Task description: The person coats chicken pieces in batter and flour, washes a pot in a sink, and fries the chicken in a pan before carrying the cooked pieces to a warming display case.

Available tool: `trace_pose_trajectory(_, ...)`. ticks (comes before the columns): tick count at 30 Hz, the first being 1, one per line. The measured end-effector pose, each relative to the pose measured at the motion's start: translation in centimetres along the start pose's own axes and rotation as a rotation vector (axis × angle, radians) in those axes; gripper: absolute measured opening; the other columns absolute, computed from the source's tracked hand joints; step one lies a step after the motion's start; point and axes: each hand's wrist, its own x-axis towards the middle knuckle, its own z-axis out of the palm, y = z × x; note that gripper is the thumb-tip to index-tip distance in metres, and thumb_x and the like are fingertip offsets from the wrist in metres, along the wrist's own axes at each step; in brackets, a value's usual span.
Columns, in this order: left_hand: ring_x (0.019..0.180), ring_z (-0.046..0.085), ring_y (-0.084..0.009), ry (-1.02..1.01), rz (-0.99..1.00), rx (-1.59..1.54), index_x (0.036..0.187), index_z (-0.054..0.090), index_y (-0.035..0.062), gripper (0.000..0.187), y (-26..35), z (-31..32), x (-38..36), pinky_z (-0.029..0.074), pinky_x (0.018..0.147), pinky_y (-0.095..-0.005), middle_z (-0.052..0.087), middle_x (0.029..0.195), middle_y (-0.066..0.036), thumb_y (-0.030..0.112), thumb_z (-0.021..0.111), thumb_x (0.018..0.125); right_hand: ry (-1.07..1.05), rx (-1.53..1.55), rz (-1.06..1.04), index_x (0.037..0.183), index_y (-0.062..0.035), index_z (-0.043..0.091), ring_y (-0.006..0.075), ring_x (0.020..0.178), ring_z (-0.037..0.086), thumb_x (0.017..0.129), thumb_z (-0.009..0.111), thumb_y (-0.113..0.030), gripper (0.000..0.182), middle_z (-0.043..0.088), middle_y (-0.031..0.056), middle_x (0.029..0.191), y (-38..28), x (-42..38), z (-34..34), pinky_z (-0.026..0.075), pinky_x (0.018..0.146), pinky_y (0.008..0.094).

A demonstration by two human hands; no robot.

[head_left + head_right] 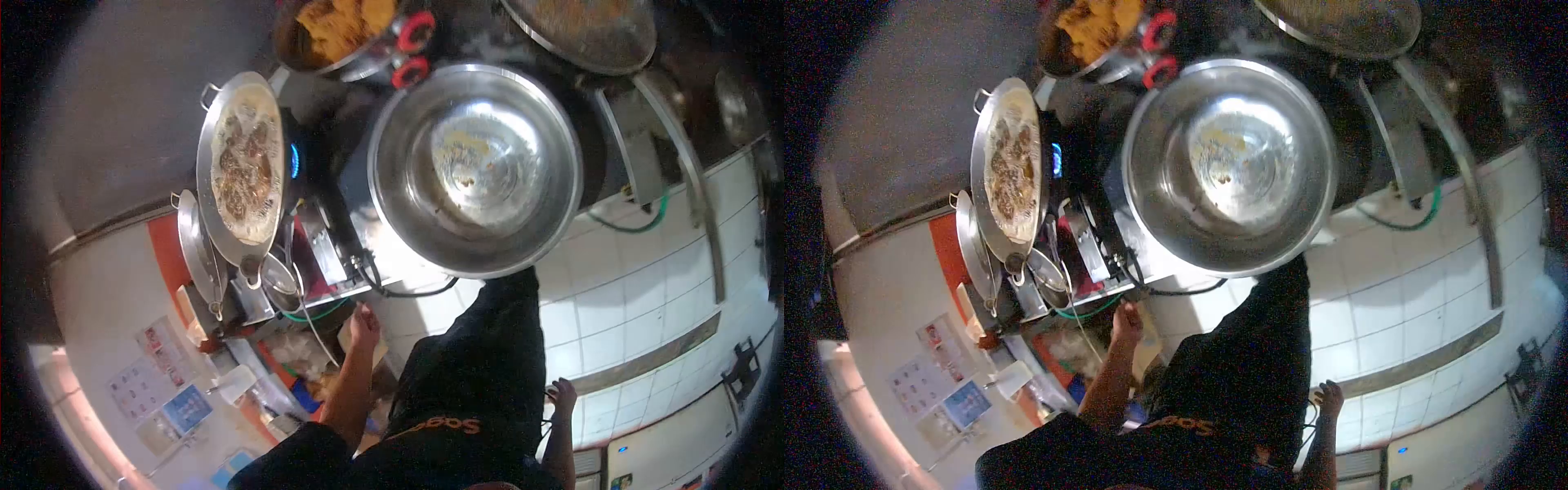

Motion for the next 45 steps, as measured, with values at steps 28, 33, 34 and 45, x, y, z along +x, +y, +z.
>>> trace_pose_trajectory(28,0.094,0.062,-0.0208,-0.585,0.188,-0.333,0.103,0.057,0.0038,0.015,12.1,57.8,-2.8,0.052,0.079,-0.0320,0.063,0.101,-0.007,0.007,0.057,0.089,-0.445,-0.836,-1.461,0.092,0.0012,0.059,0.0266,0.091,0.060,0.073,0.060,-0.011,0.023,0.062,0.0170,0.093,-76.9,-10.6,69.5,0.045,0.075,0.0388)
trace_pose_trajectory(33,0.095,0.062,-0.0237,-0.636,0.259,-0.380,0.108,0.053,0.0021,0.020,12.7,57.1,-4.0,0.050,0.082,-0.0334,0.062,0.100,-0.011,0.005,0.055,0.089,-0.571,-0.817,-1.626,0.069,-0.0014,0.043,0.0130,0.063,0.043,0.071,0.055,-0.004,0.012,0.044,0.0016,0.066,-78.2,-12.4,68.8,0.033,0.056,0.0312)
trace_pose_trajectory(34,0.097,0.061,-0.0238,-0.670,0.275,-0.375,0.112,0.050,0.0010,0.025,12.5,56.5,-3.9,0.049,0.083,-0.0344,0.061,0.103,-0.012,0.005,0.055,0.088,-0.569,-0.825,-1.631,0.069,-0.0014,0.043,0.0130,0.063,0.043,0.071,0.055,-0.004,0.012,0.044,0.0016,0.066,-77.9,-13.4,67.3,0.033,0.056,0.0312)
trace_pose_trajectory(45,0.094,0.058,-0.0149,-0.729,0.323,0.171,0.114,0.042,0.0009,0.034,9.0,39.2,-17.3,0.046,0.084,-0.0287,0.060,0.104,-0.009,0.015,0.060,0.088,-0.414,-0.152,-1.459,0.065,-0.0063,0.040,0.0068,0.060,0.035,0.069,0.048,0.003,0.013,0.039,-0.0031,0.064,-62.1,-24.1,43.0,0.029,0.052,0.0257)
